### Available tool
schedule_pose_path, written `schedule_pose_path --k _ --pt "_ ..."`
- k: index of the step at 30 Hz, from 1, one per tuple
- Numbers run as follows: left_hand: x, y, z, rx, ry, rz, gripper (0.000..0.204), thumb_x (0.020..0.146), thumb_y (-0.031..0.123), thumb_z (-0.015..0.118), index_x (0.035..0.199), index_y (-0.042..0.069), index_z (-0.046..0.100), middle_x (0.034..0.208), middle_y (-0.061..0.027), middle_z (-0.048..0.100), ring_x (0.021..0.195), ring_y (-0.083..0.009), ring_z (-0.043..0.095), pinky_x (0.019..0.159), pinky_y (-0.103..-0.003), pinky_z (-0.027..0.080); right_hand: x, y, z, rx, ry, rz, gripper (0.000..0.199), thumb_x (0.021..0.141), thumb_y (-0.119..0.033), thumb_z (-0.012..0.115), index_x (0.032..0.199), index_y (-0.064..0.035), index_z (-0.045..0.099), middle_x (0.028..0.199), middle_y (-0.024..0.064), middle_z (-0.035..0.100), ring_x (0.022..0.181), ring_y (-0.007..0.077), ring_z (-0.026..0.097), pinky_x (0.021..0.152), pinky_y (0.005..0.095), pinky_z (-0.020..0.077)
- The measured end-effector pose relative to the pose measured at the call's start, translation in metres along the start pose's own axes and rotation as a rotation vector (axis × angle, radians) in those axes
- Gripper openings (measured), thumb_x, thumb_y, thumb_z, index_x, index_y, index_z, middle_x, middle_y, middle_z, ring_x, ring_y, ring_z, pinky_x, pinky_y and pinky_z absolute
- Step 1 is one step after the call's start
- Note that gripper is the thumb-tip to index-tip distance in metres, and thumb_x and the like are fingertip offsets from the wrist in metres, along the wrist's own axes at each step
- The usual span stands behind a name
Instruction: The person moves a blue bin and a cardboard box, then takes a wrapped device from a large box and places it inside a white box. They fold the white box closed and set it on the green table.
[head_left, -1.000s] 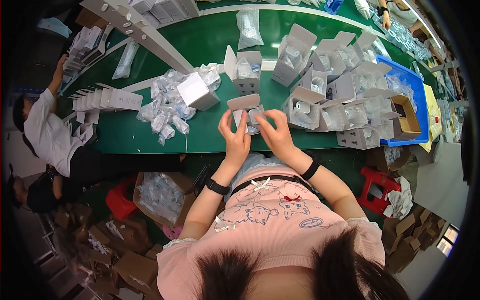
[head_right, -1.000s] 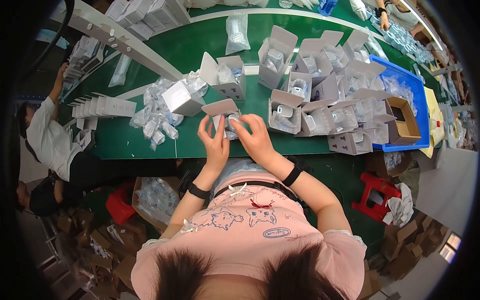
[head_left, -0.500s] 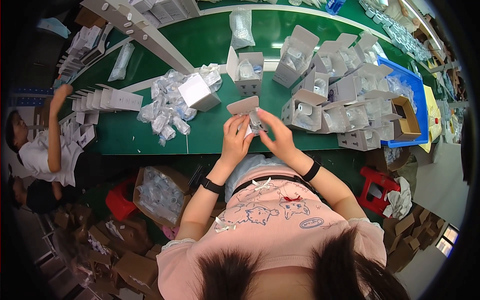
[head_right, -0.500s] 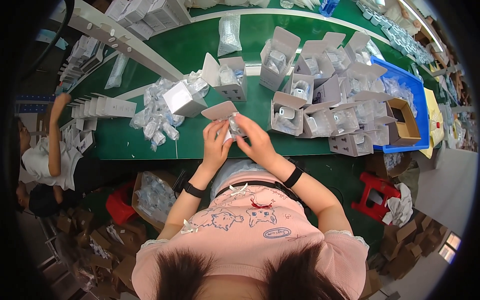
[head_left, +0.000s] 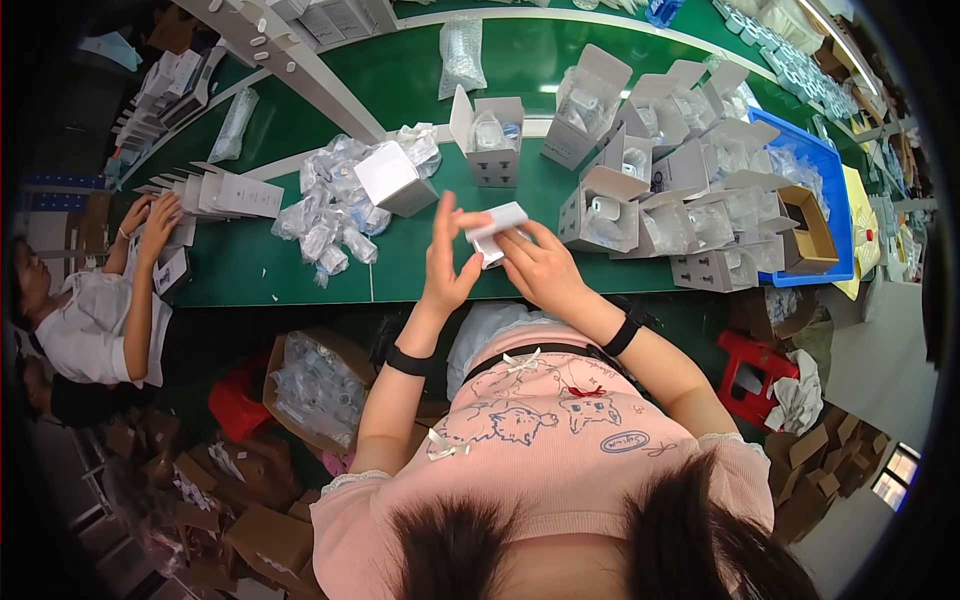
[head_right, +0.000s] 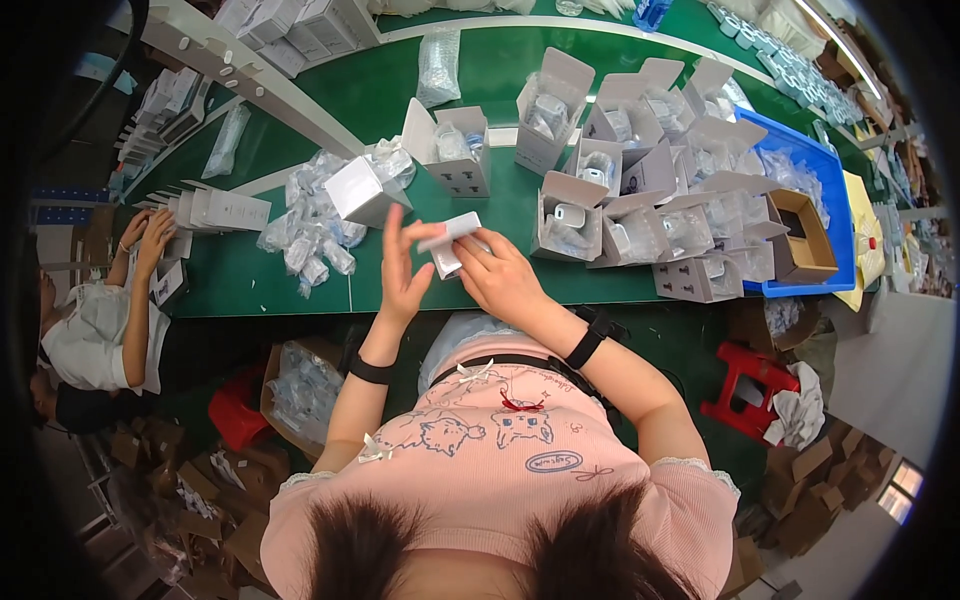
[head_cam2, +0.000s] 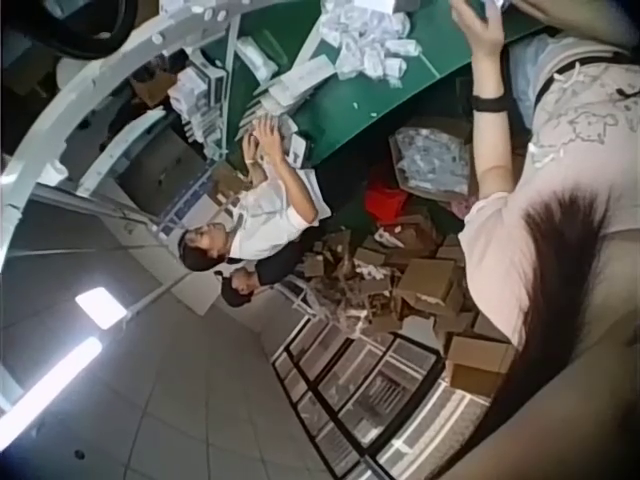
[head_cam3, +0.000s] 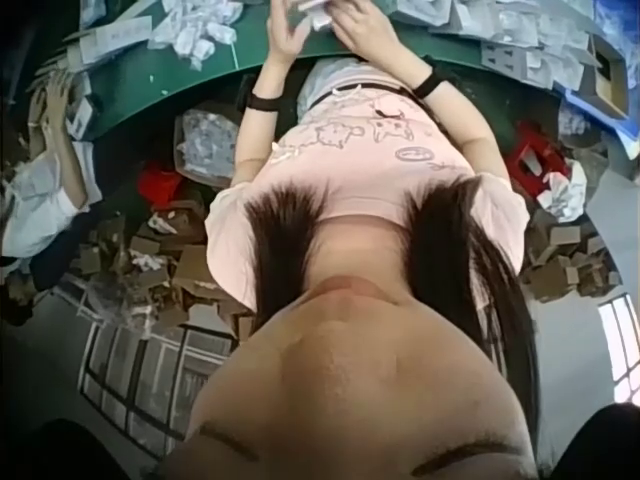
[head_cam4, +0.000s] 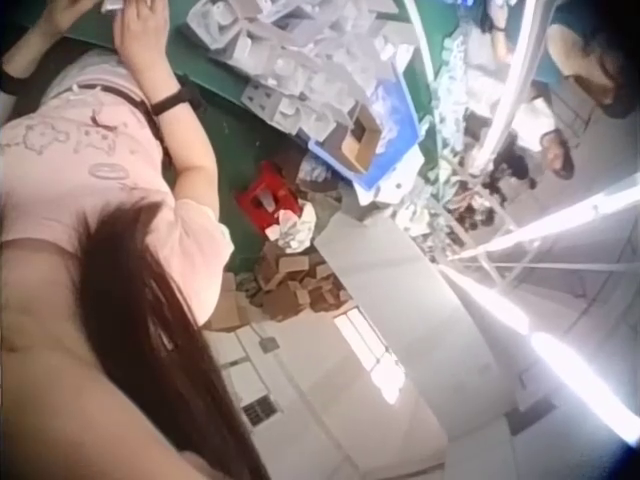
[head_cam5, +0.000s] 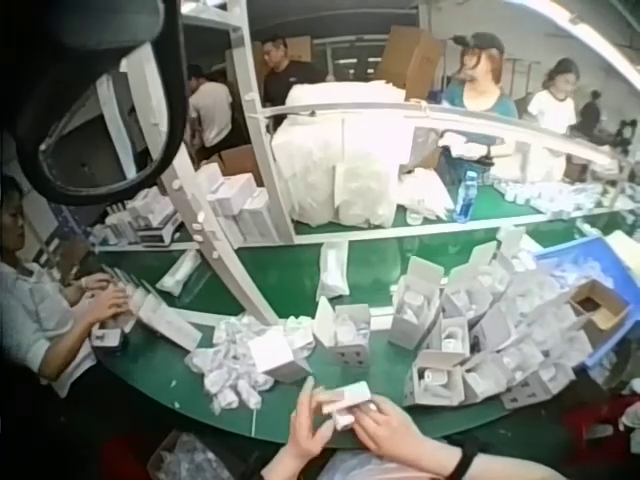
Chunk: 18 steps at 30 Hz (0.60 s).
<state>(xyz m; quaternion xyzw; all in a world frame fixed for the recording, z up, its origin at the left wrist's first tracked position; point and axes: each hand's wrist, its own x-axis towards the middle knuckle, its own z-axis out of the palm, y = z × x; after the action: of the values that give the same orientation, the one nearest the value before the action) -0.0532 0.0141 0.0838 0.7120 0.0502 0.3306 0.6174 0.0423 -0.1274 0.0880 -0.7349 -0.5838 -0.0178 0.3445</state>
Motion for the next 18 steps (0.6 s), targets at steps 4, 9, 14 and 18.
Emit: schedule_pose_path --k 4,9,14,18 --pt "-0.004 0.001 -0.011 0.388 -0.285 0.140 0.049 0.072 0.015 0.066 0.118 0.005 0.052 0.112 -0.0172 0.054 0.109 -0.0339 0.049 0.097 -0.043 0.032 -0.010 0.012 -0.001 0.479 0.085 0.232 0.040 0.071 -0.001 0.056 0.111 0.0002 0.053 0.115 0.0139 0.054 0.112 0.0318 0.046 0.092 0.0383 0.0405" --pt "-0.008 0.013 -0.005 0.482 -0.274 0.080 0.029 0.074 0.016 0.064 0.101 0.004 0.063 0.116 -0.0167 0.053 0.116 -0.0331 0.044 0.099 -0.045 0.031 -0.016 0.017 -0.012 0.736 0.108 0.388 0.050 0.071 0.002 0.053 0.120 -0.0033 0.048 0.125 0.0157 0.046 0.117 0.0324 0.042 0.094 0.0360 0.0395" --pt "-0.007 0.013 0.002 0.728 -0.347 0.111 0.042 0.072 0.016 0.067 0.108 0.000 0.056 0.121 -0.0176 0.049 0.119 -0.0343 0.041 0.098 -0.046 0.032 -0.016 0.023 -0.006 0.568 -0.041 0.215 0.062 0.072 0.003 0.057 0.130 -0.0048 0.037 0.137 0.0154 0.032 0.123 0.0295 0.037 0.097 0.0338 0.0365" --pt "-0.008 0.009 0.004 0.913 -0.401 0.204 0.048 0.070 0.015 0.068 0.112 -0.001 0.051 0.123 -0.0177 0.048 0.118 -0.0352 0.041 0.096 -0.047 0.034 -0.017 0.027 -0.001 0.485 -0.111 0.182 0.070 0.070 0.001 0.061 0.133 -0.0055 0.032 0.140 0.0155 0.028 0.125 0.0298 0.034 0.098 0.0340 0.0351"
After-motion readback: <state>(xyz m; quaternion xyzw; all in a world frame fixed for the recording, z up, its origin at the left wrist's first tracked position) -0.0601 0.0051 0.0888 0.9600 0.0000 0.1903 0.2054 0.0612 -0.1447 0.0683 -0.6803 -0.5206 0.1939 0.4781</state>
